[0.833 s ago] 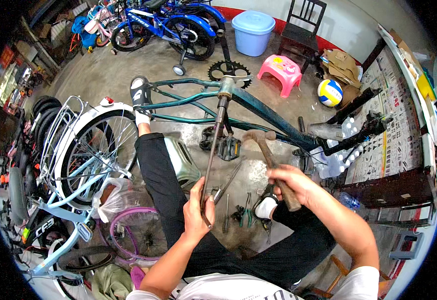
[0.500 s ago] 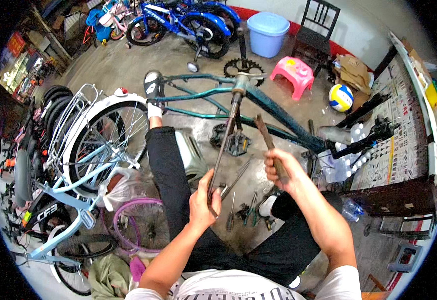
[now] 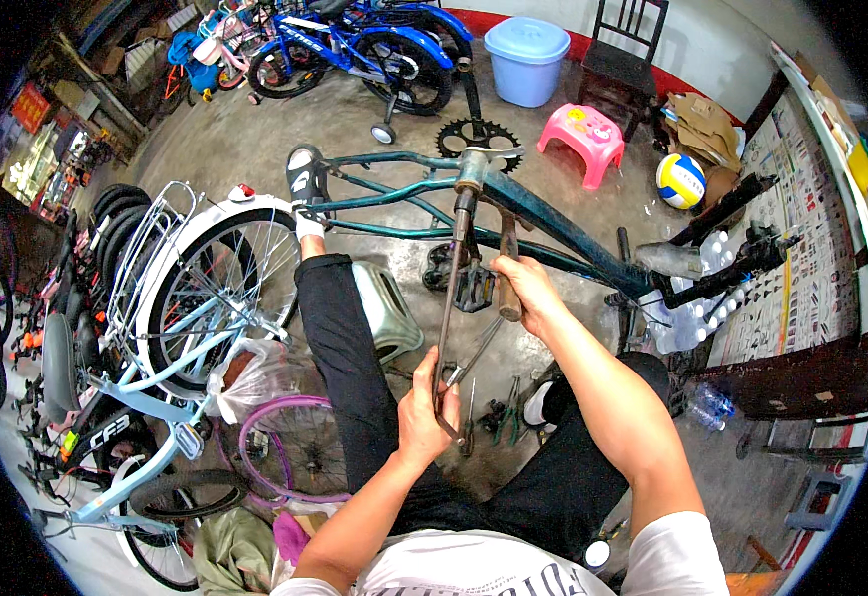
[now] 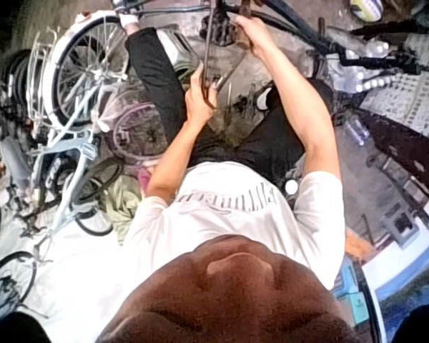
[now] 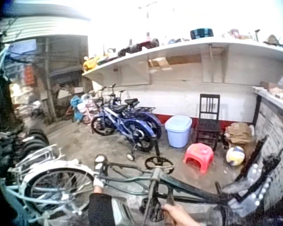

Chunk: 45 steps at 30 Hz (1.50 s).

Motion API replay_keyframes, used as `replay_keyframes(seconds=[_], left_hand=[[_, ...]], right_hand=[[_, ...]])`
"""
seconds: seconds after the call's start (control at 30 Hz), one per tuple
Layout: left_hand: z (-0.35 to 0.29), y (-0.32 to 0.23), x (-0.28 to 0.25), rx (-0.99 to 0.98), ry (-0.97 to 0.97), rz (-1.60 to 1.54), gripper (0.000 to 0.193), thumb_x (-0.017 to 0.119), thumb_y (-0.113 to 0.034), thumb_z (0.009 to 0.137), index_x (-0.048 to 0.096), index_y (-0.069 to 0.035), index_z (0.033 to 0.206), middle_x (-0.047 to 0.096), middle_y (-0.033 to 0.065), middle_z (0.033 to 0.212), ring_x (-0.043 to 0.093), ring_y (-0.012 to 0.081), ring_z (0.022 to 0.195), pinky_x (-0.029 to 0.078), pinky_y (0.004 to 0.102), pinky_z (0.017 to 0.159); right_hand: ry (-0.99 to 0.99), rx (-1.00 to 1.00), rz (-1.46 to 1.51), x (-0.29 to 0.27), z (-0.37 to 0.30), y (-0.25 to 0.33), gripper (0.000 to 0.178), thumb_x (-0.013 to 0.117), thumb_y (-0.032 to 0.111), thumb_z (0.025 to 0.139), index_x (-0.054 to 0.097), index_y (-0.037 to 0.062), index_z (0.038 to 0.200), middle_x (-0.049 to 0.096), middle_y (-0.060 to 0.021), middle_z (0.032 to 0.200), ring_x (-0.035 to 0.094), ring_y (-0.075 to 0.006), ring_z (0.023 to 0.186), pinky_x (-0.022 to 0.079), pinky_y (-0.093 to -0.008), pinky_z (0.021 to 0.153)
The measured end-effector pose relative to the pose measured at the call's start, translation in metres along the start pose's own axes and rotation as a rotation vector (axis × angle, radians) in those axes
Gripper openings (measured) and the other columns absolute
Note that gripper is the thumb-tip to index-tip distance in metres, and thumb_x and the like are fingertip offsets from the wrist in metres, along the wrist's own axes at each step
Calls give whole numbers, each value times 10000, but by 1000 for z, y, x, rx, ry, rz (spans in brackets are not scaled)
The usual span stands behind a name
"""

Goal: The person sorts through a toolbox of parts and then uses a hammer and a metal rod to strike the bottom bracket area of a bicycle frame.

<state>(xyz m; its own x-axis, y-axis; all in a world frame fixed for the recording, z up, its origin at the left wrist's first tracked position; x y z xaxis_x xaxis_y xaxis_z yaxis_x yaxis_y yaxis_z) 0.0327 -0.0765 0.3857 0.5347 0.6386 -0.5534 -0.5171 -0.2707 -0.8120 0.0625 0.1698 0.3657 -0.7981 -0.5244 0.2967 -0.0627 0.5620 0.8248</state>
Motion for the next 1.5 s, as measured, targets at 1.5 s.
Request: replay_keyframes(seconds=[1.5], left_hand=[[2,-8,-10,-541,24,-972,505,520,-86,931,431,-48,1426,446,2,653,357,64,520,316,232,494]], right_hand=[[252,333,481,-57,-36,41,383,702,384,889,544,40,950,433,49,625,383,-61,480,282,-212,423]])
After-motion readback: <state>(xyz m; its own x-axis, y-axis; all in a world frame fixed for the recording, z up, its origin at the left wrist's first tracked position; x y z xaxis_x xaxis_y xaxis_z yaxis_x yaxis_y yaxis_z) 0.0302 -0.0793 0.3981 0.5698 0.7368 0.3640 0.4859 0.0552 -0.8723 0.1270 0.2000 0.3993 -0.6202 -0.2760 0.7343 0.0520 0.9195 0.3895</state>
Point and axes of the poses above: each hand's wrist, its own z-axis towards the middle knuckle, its own x-axis out of the palm, y = z × x, the point moved 4 cm from there along z, towards the middle knuckle
